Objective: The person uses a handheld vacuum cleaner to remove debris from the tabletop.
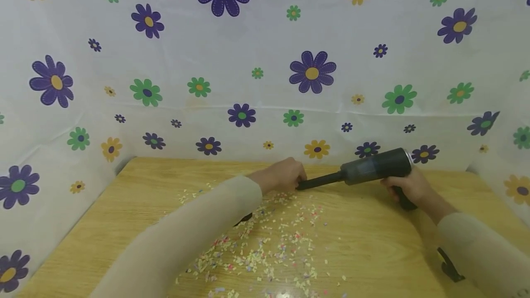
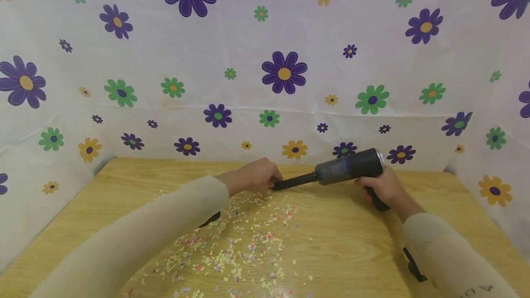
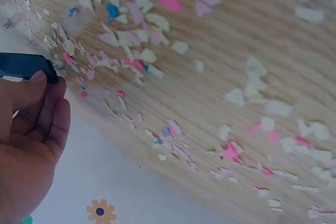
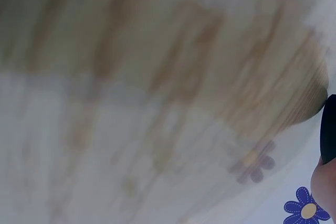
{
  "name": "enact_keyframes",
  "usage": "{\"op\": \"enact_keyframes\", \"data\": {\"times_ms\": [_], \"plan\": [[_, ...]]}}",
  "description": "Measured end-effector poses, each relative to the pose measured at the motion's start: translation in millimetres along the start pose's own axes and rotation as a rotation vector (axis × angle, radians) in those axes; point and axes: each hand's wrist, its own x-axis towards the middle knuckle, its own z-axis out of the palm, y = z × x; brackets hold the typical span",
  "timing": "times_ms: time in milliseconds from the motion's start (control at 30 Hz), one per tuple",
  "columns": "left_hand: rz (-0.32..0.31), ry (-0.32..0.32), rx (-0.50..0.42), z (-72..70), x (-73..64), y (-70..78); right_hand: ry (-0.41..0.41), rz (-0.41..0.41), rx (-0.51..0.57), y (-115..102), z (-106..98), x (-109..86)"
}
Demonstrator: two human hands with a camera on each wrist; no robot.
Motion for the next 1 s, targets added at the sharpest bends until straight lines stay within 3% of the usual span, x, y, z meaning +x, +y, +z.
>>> {"op": "enact_keyframes", "data": {"times_ms": [233,433,633,1000], "plan": [[0.0,0.012,-0.007,-1.2,-9.8,-5.3,-0.028,-0.014,0.035,-2,8,6.0],[-0.008,0.037,-0.018,-0.4,-13.5,-13.7,0.011,0.092,-0.043,-7,15,11.3],[-0.067,0.046,-0.028,-0.4,-12.8,-23.8,0.05,0.197,-0.086,-8,22,20.7],[-0.081,0.1,-0.02,0.8,-12.9,-43.9,0.065,0.251,-0.091,-7,31,37.9]]}}
